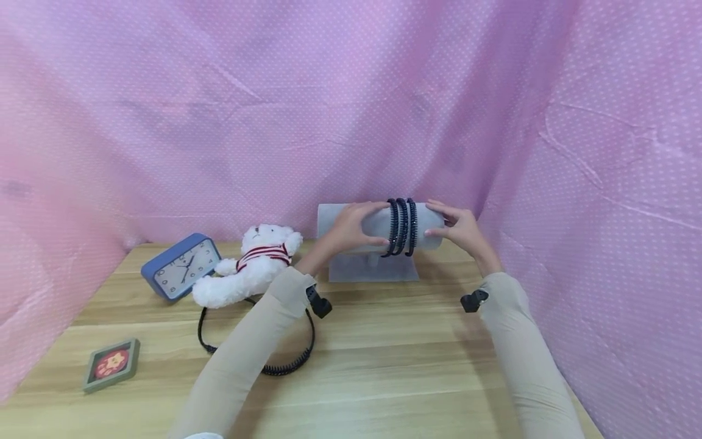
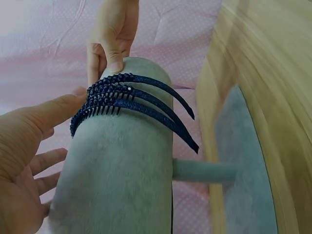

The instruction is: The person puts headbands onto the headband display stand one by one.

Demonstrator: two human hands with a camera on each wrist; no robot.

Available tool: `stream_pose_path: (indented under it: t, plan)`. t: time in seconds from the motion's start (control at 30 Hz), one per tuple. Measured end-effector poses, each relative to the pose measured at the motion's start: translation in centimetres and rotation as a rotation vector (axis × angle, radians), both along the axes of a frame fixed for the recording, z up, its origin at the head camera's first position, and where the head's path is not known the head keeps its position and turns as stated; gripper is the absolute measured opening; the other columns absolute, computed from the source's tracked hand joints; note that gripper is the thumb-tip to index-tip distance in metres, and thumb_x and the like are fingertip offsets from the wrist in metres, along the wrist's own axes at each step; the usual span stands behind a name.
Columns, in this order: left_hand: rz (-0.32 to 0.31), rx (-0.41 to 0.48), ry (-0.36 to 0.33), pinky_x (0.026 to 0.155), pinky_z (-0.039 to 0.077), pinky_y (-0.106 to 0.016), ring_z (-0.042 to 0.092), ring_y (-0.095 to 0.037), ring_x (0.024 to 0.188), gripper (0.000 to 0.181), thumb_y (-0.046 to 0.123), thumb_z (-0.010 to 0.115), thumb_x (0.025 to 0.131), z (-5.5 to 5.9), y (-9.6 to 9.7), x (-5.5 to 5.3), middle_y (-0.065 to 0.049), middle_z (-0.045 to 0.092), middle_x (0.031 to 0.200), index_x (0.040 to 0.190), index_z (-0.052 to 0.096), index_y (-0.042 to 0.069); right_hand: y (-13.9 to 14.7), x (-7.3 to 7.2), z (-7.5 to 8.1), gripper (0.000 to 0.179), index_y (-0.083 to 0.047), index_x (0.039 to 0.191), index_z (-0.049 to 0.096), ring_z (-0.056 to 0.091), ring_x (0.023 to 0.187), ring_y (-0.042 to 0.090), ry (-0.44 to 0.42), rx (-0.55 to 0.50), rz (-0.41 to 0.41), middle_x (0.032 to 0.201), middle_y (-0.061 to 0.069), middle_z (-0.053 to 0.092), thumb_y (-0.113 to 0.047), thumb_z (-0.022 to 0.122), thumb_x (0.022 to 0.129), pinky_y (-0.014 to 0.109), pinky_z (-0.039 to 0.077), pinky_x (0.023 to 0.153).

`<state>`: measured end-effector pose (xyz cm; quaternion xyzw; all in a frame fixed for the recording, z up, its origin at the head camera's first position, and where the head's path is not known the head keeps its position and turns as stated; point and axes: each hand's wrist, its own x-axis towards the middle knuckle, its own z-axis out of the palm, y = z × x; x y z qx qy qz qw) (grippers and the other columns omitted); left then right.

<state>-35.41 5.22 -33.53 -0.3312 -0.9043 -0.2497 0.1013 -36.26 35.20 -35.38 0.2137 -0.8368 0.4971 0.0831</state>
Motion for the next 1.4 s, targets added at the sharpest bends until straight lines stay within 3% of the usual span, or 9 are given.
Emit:
stream_pose_path:
  t: [0.2,0.4,0.63,0.87,1.1,1.27,1.4]
  plan:
    - [-0.051,-0.008,0.084,0.125,0.026,-0.046,0.041,-0.027,0.148,0.08,0.042,0.085,0.082,-0.2,-2.4,2.4,-0.005,0.051,0.155,0.149,0.052,0.016,0.2,-0.2,-0.2,0.064,-0.001,0.142,0.058,0.056,0.12,-0.011,-0.029,-0.018,-0.028,0.156,0.016,0.047,0.002,0.081,0.083,0.005,0.045,0.097]
    - [-0.089,-0.055,0.189,0.123,0.03,-0.046,0.046,-0.028,0.142,0.078,0.044,0.085,0.081,-1.1,-5.4,5.0,-0.009,0.053,0.152,0.146,0.056,0.013,0.0,-0.2,0.0,0.064,-0.002,0.143,0.058,0.057,0.117,-0.012,-0.031,-0.008,-0.028,0.156,0.016,0.047,0.001,0.081,0.084,0.005,0.045,0.096]
    - [-0.153,-0.151,0.236,0.121,0.035,-0.05,0.05,-0.031,0.138,0.076,0.043,0.087,0.078,-3.7,-8.5,7.3,-0.012,0.055,0.149,0.141,0.06,0.011,0.0,-0.1,-0.1,0.065,-0.003,0.144,0.056,0.057,0.117,-0.012,-0.053,-0.006,-0.025,0.157,0.013,0.046,-0.001,0.081,0.084,0.005,0.046,0.096]
    - [-0.259,-0.269,0.217,0.115,0.043,-0.047,0.055,-0.031,0.132,0.073,0.044,0.088,0.077,-7.4,-11.8,9.6,-0.013,0.059,0.143,0.136,0.064,0.008,-0.2,-0.2,0.1,0.064,0.0,0.143,0.057,0.055,0.122,-0.01,-0.037,0.001,-0.031,0.156,0.018,0.046,0.003,0.081,0.083,0.005,0.045,0.097]
    - [-0.309,-0.421,0.176,0.115,0.04,-0.052,0.053,-0.029,0.132,0.075,0.055,0.083,0.078,-9.6,-15.0,11.0,-0.01,0.06,0.141,0.136,0.065,0.011,-0.4,-0.4,0.5,0.064,-0.001,0.142,0.058,0.056,0.12,-0.01,-0.048,-0.001,-0.052,0.156,0.016,0.047,0.004,0.081,0.082,0.005,0.044,0.097]
    - [-0.354,-0.404,0.129,0.115,0.04,-0.053,0.053,-0.026,0.13,0.067,0.057,0.079,0.081,-10.9,-17.2,11.8,-0.006,0.062,0.136,0.133,0.068,0.016,-0.4,-0.3,0.4,0.065,-0.001,0.143,0.057,0.056,0.117,-0.011,-0.059,0.007,-0.054,0.156,0.016,0.047,0.004,0.081,0.083,0.004,0.045,0.096]
    - [-0.37,-0.398,0.079,0.116,0.038,-0.057,0.052,-0.024,0.132,0.064,0.061,0.075,0.083,-11.3,-18.4,12.6,-0.003,0.062,0.136,0.132,0.069,0.02,-0.3,-0.2,0.4,0.065,0.0,0.143,0.057,0.056,0.116,-0.012,-0.06,0.008,-0.057,0.156,0.018,0.046,0.004,0.081,0.083,0.004,0.045,0.095]
